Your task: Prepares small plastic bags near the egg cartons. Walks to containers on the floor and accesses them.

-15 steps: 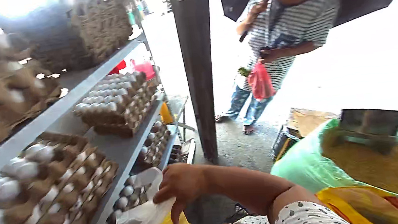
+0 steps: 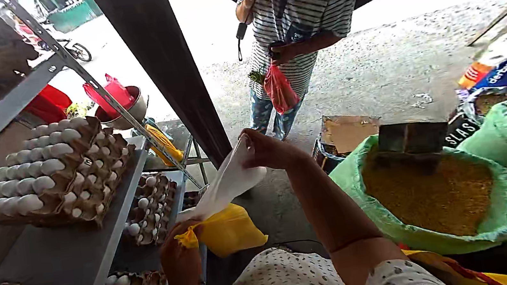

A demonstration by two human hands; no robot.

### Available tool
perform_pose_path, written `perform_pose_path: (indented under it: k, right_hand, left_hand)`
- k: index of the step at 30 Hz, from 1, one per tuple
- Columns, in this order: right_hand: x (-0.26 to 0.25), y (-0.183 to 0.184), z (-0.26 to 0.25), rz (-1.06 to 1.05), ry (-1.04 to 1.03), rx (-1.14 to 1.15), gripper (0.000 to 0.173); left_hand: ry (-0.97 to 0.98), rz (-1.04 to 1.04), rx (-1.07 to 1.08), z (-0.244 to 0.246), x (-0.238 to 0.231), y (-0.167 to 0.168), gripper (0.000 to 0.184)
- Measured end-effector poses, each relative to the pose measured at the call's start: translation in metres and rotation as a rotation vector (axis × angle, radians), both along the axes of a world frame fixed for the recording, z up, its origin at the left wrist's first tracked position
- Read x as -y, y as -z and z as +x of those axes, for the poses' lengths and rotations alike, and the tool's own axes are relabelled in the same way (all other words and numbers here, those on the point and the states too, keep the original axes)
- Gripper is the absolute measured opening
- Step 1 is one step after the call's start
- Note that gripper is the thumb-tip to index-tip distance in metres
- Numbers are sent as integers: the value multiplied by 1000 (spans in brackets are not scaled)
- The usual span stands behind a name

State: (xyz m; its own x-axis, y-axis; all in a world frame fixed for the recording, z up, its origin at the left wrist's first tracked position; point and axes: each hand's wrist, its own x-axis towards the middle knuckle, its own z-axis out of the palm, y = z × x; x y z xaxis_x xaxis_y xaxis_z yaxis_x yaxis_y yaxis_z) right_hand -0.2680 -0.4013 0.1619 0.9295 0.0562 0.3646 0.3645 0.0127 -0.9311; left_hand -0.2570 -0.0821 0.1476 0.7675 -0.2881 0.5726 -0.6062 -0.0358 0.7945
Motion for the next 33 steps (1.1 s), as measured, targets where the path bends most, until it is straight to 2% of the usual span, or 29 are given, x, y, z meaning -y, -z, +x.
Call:
perform_pose_path:
  k: [2,4,6,7,9,11,13,17,19,22,23,26,31,33]
  right_hand:
    - [12,3,6,-261,269,-182,56]
    - [18,6,14,-534,620,-491,61]
    - [6,14,16,-590,759,-584,61]
    - [-9,16,15,-570,730,-525,57]
    - [-55,20,15,-401,472,-444,53]
    - [-110,25,17,-125,221,-468,59]
    - [-163,26,18,45,98,-528,60]
    - [-252,29,5,136,-14,-610,56]
    - [-291,37,-6,118,-87,-606,67]
    - [-344,54,-20,13,-252,-515,86]
    - [-359,60,-23,-30,-318,-479,87]
    - [-401,64,-26,-235,-466,-390,72]
    - [-484,76,-25,-1008,-718,-36,37]
    - [-529,78,-40,-1195,-864,73,35]
  left_hand:
    - [14,-16,26,10,7,4,4]
    - [37,-6,65,15,10,9,7]
    - [39,39,89,13,9,13,8]
    - [34,53,91,12,9,16,9]
    - [20,71,79,8,0,23,9]
    - [-30,84,44,4,-15,29,10]
    - [-97,88,-20,-6,-34,33,11]
    - [-228,77,-150,-44,-86,37,13]
    - [-325,89,-202,-70,-117,36,13]
    - [-410,41,-203,-110,-171,47,13]
    - [-423,19,-204,-126,-192,53,13]
    - [-553,24,-258,-183,-250,56,14]
    - [-1002,123,-274,-283,-323,61,19]
    - [-1180,139,-326,-323,-341,58,22]
